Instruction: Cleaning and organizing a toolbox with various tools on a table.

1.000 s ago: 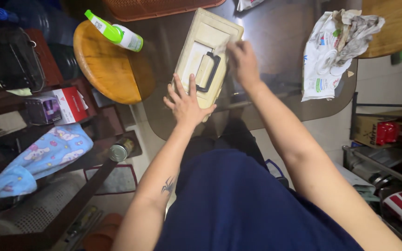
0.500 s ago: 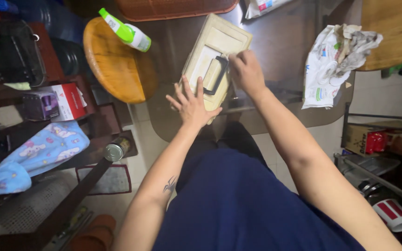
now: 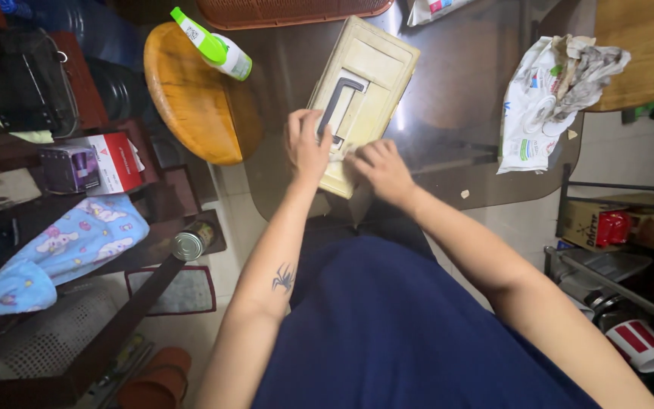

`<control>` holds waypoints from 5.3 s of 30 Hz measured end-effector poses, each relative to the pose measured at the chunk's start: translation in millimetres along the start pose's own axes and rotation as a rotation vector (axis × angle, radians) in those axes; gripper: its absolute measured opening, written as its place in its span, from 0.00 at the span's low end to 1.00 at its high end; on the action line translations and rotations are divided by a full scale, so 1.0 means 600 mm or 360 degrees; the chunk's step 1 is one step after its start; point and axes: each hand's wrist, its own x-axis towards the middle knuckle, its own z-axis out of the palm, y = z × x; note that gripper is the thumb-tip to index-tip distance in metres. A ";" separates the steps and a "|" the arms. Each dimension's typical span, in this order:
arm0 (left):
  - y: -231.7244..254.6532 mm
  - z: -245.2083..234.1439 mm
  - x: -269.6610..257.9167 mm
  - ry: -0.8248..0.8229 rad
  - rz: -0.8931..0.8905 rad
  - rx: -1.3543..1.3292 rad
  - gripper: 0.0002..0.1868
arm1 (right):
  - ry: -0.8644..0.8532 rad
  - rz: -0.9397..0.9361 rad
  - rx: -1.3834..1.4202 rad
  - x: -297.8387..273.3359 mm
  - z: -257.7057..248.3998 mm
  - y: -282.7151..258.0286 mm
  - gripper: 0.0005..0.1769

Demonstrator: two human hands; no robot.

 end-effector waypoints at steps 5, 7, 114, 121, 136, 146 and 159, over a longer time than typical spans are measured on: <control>-0.021 -0.004 0.034 -0.0097 -0.0208 -0.0284 0.21 | -0.0132 -0.0129 -0.0028 0.013 -0.017 0.017 0.23; -0.043 -0.011 0.044 -0.0190 -0.0329 -0.0421 0.22 | -0.0174 -0.0127 0.0008 0.025 -0.016 0.050 0.23; -0.016 0.072 -0.042 -0.0593 -0.0420 -0.1269 0.23 | -0.0177 -0.0303 0.0068 0.005 -0.034 0.067 0.28; -0.079 0.122 -0.058 -0.0541 -0.0349 -0.1092 0.18 | -0.0277 -0.0218 -0.0047 0.053 -0.019 0.102 0.27; -0.082 0.104 -0.054 -0.0838 -0.0468 -0.1447 0.28 | -0.0409 0.0066 0.0117 -0.001 -0.036 0.052 0.28; -0.118 0.132 -0.060 -0.0936 -0.0535 -0.1459 0.25 | -0.0195 0.0079 -0.0139 0.020 -0.018 0.060 0.31; -0.076 0.078 -0.047 -0.0924 -0.0357 -0.1016 0.28 | -0.0286 0.0126 -0.0076 -0.061 -0.080 0.053 0.28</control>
